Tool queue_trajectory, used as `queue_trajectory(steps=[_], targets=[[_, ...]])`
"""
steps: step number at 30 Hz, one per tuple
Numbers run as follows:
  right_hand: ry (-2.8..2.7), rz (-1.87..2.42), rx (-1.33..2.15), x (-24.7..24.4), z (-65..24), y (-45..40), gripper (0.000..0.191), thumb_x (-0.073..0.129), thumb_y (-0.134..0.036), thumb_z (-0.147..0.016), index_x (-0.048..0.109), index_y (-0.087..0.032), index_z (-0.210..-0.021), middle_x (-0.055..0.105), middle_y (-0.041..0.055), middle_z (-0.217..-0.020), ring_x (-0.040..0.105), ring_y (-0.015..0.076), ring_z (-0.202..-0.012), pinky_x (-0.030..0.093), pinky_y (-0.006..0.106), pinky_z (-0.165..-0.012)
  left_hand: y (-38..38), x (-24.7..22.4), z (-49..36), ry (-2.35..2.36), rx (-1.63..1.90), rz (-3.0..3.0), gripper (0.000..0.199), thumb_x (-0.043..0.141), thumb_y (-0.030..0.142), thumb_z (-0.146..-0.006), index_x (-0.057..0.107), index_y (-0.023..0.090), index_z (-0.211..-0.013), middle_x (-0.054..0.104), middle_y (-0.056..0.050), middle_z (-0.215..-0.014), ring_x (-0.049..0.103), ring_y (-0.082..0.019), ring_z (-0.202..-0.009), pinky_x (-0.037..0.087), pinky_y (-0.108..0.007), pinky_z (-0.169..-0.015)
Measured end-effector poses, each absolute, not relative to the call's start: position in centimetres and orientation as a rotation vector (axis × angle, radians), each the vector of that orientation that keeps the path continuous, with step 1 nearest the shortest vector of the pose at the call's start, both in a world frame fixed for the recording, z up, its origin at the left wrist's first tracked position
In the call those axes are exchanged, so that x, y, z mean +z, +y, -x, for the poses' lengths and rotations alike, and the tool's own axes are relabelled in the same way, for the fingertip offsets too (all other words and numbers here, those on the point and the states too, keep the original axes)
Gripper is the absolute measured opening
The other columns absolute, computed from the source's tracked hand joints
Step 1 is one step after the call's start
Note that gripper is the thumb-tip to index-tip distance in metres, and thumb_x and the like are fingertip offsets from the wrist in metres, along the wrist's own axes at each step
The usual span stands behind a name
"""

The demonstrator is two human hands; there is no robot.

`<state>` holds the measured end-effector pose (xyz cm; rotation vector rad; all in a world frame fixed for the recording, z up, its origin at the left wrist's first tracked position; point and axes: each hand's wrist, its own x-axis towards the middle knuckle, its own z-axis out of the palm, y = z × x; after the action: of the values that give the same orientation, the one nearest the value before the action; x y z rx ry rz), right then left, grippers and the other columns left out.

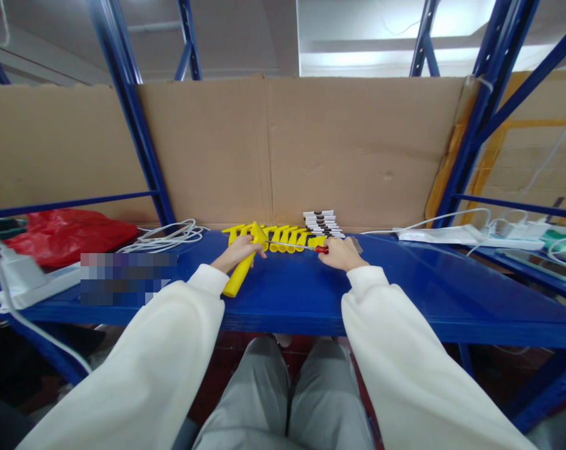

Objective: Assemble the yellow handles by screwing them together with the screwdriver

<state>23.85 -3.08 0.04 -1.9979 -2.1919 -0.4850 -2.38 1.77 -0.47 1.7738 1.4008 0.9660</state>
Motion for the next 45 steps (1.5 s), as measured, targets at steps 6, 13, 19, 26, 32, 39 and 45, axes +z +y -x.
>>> queue_trajectory(steps=[6, 13, 19, 26, 32, 39, 45], targets=[[-2.164, 1.961, -0.408, -0.23, -24.25, -2.62, 0.021, 0.056, -0.030, -0.086, 0.071, -0.018, -0.096, 0.076, 0.0112, -0.093, 0.070, 0.0242, -0.085, 0.043, 0.028, -0.069, 1.62, -0.23, 2.42, 1.410, 0.983, -1.820, 0.015, 0.056, 0.013, -0.069, 0.068, 0.013, -0.062, 0.070, -0.003, -0.065, 0.055, -0.012, -0.048, 0.046, -0.022, -0.051], [-2.161, 1.921, -0.372, -0.44, -24.35, -2.46, 0.023, 0.057, -0.027, -0.085, 0.070, -0.019, -0.101, 0.076, 0.0113, -0.099, 0.070, 0.0256, -0.090, 0.043, 0.029, -0.072, 1.87, -0.10, 2.39, 1.425, 1.027, -1.890, 0.024, 0.057, 0.009, -0.069, 0.056, 0.017, -0.046, 0.059, 0.000, -0.048, 0.056, -0.012, -0.052, 0.041, -0.020, -0.053], [-2.185, 1.942, -0.375, -0.08, -24.02, -2.90, 0.022, 0.056, -0.030, -0.084, 0.073, -0.018, -0.093, 0.076, 0.0116, -0.093, 0.070, 0.0260, -0.087, 0.044, 0.029, -0.072, 1.71, -0.12, 2.08, 1.470, 1.038, -1.787, 0.022, 0.061, 0.008, -0.074, 0.052, 0.018, -0.056, 0.051, 0.005, -0.043, 0.051, -0.010, -0.043, 0.036, -0.020, -0.048], [-2.191, 1.970, -0.292, -0.31, -24.24, -2.58, 0.023, 0.058, -0.029, -0.083, 0.069, -0.017, -0.101, 0.076, 0.0111, -0.096, 0.069, 0.0228, -0.085, 0.041, 0.026, -0.066, 1.65, -0.03, 2.26, 1.520, 1.011, -1.833, 0.023, 0.061, 0.011, -0.074, 0.053, 0.017, -0.053, 0.052, 0.003, -0.044, 0.056, -0.013, -0.048, 0.043, -0.023, -0.054], [-2.212, 1.941, -0.265, -0.35, -24.27, -2.52, 0.022, 0.053, -0.032, -0.086, 0.070, -0.020, -0.093, 0.075, 0.0100, -0.097, 0.068, 0.0235, -0.085, 0.042, 0.027, -0.067, 2.02, -0.55, 2.50, 1.549, 1.012, -1.888, 0.027, 0.058, 0.014, -0.074, 0.050, 0.019, -0.049, 0.053, 0.002, -0.044, 0.054, -0.012, -0.047, 0.041, -0.023, -0.052], [-2.190, 1.937, -0.297, -0.30, -24.20, -2.59, 0.017, 0.061, -0.027, -0.080, 0.067, -0.018, -0.093, 0.074, 0.0081, -0.086, 0.065, 0.0191, -0.074, 0.038, 0.024, -0.061, 1.77, -0.51, 2.43, 1.561, 1.025, -1.916, 0.030, 0.059, 0.012, -0.075, 0.048, 0.019, -0.048, 0.052, 0.003, -0.044, 0.054, -0.012, -0.046, 0.039, -0.023, -0.050], [-2.189, 1.889, -0.276, -0.58, -24.45, -2.32, 0.019, 0.057, -0.030, -0.083, 0.067, -0.020, -0.097, 0.075, 0.0076, -0.092, 0.067, 0.0202, -0.079, 0.040, 0.025, -0.064, 1.52, -0.35, 2.34, 1.574, 1.023, -1.928, 0.034, 0.060, 0.009, -0.075, 0.046, 0.019, -0.045, 0.048, 0.005, -0.041, 0.049, -0.010, -0.042, 0.035, -0.022, -0.047]])
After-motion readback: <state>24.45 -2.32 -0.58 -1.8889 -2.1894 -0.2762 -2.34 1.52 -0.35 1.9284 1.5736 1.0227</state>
